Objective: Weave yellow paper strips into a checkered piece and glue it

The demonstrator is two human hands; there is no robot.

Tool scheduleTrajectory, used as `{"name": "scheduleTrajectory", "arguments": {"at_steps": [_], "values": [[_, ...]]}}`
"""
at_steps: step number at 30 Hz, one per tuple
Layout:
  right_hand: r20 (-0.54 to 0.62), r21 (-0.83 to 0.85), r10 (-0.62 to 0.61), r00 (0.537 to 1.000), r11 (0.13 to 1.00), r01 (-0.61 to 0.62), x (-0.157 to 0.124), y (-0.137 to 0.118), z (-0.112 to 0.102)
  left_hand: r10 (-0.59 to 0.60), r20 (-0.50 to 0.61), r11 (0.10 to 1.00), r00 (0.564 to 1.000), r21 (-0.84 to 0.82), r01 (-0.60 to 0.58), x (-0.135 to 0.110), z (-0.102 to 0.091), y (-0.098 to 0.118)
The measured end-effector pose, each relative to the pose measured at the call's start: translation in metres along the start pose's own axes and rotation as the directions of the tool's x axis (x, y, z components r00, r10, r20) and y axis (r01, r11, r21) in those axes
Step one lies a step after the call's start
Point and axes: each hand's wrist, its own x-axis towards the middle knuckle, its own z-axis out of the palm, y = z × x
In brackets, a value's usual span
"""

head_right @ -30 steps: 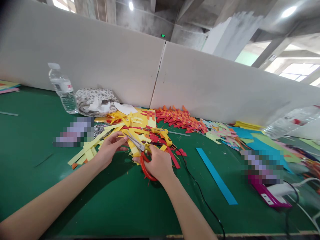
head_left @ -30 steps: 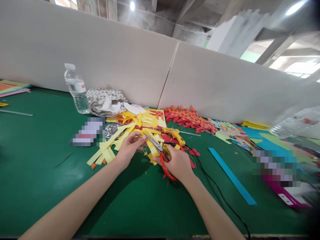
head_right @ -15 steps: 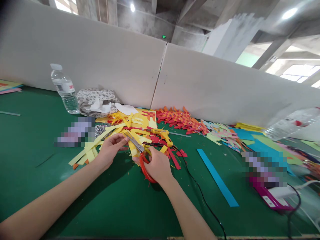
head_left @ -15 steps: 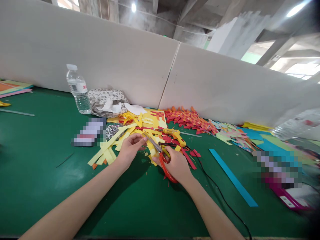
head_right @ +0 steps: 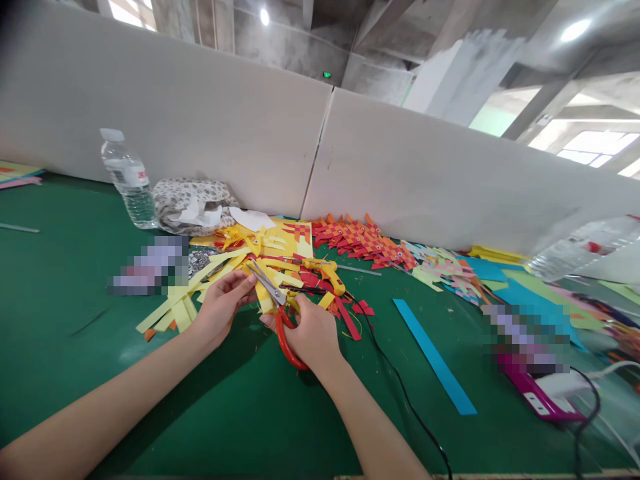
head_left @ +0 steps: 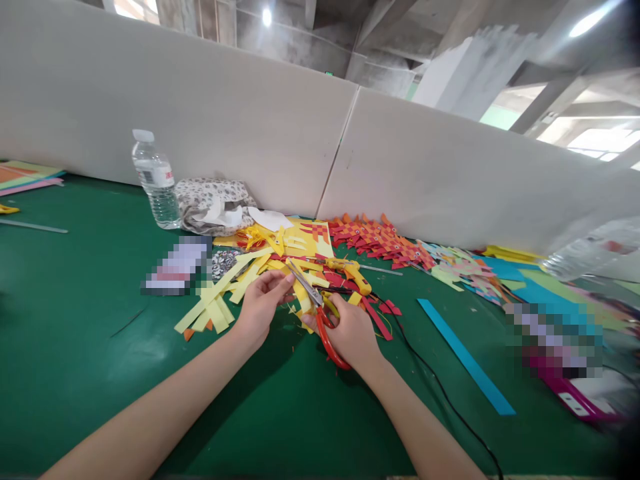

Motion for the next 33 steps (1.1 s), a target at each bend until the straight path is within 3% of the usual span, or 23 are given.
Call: {"name": "scheduleTrajectory", "arguments": {"at_steps": [10, 33], "values": [[-0.024, -0.018, 0.005, 1.0, 1.0, -0.006, 0.0, 0.0, -0.0018, -0.025, -0.031, 0.999, 0.999, -0.024, 0.024, -0.0004, 0.0014, 0.004], [-0.024, -0.048, -0.03, 0.999, 0.998, 0.029, -0.0002, 0.0023, -0.0029, -0.024, 0.062, 0.998, 0.998, 0.058, 0.021, -0.0021, 0.0033, 0.0016]]}}
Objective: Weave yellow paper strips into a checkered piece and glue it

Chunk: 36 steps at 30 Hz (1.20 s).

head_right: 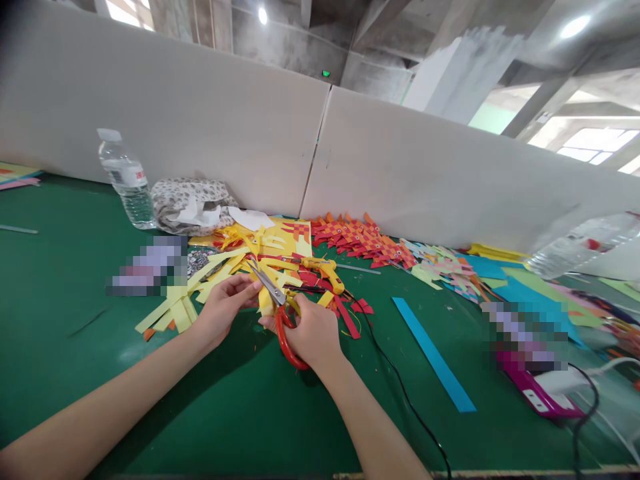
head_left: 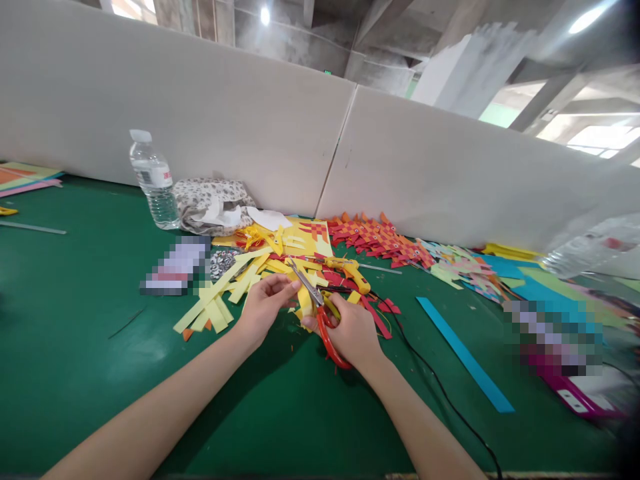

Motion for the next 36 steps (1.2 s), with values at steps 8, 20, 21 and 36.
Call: {"name": "scheduleTrajectory", "arguments": {"at_steps": [8, 20, 21, 36], "values": [[0.03, 0.006, 0.007, 1.0, 1.0, -0.007, 0.0, 0.0028, -0.0013, 0.005, -0.003, 1.0, 1.0, 0.01, -0.005, 0.0007, -0.0025, 0.0029], [0.043, -0.023, 0.025, 0.999, 0.999, -0.024, 0.0007, 0.0036, -0.0046, -0.019, -0.061, 0.999, 0.998, -0.051, 0.016, 0.0045, -0.0089, 0.0028], [0.044, -0.024, 0.024, 0.999, 0.999, -0.023, 0.0007, 0.0037, -0.0043, -0.021, -0.059, 0.998, 0.998, -0.052, 0.018, 0.0045, -0.0091, 0.0029], [0.022, 0.012, 0.016, 1.0, 1.0, -0.017, 0.0004, 0.0037, -0.0049, -0.085, 0.084, 0.996, 0.993, 0.032, 0.083, -0.0022, -0.0018, 0.001]]}}
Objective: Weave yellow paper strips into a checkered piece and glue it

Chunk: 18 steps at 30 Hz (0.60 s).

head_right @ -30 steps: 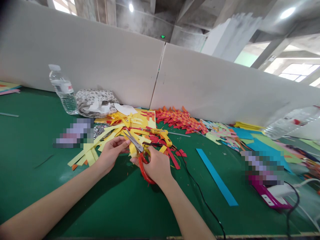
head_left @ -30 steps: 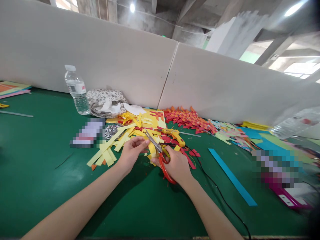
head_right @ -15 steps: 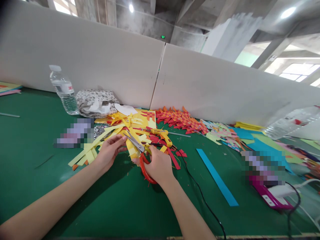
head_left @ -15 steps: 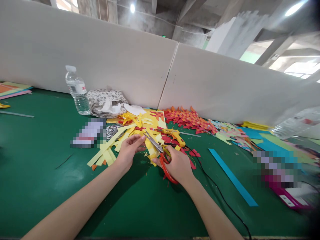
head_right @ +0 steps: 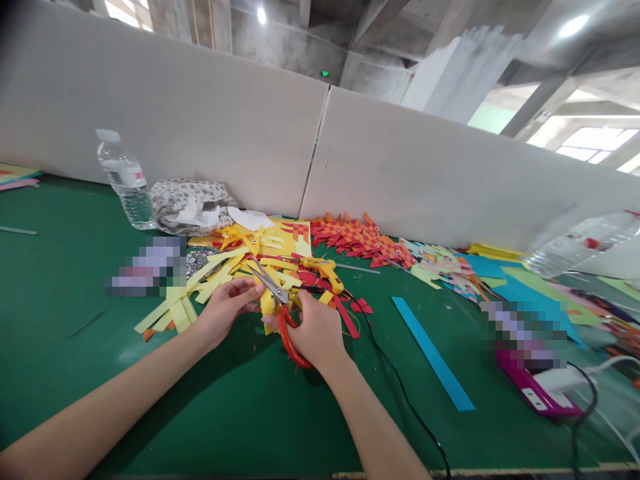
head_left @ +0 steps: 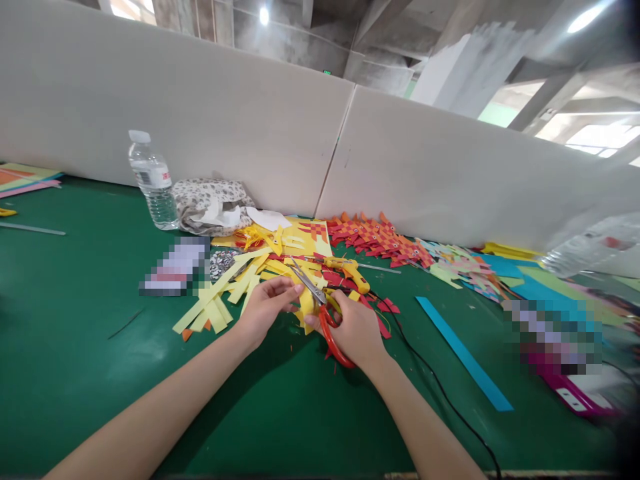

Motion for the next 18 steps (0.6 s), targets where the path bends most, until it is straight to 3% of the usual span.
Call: {"name": "scheduleTrajectory", "arguments": {"at_steps": [11, 15, 18], "values": [[-0.053, 0.051, 0.02, 0.998, 0.999, -0.018, 0.0, -0.001, 0.003, -0.008, 0.006, 1.0, 1.0, -0.013, 0.008, 0.0, 0.002, -0.002], [-0.134, 0.241, 0.133, 0.982, 0.966, -0.098, 0.002, 0.003, 0.001, -0.005, -0.011, 0.999, 1.0, -0.04, 0.005, 0.0, 0.001, 0.0], [-0.14, 0.462, 0.239, 0.961, 0.874, -0.15, 0.006, 0.01, 0.002, -0.02, -0.025, 0.994, 0.999, -0.106, 0.017, 0.0, 0.0, 0.004]]}}
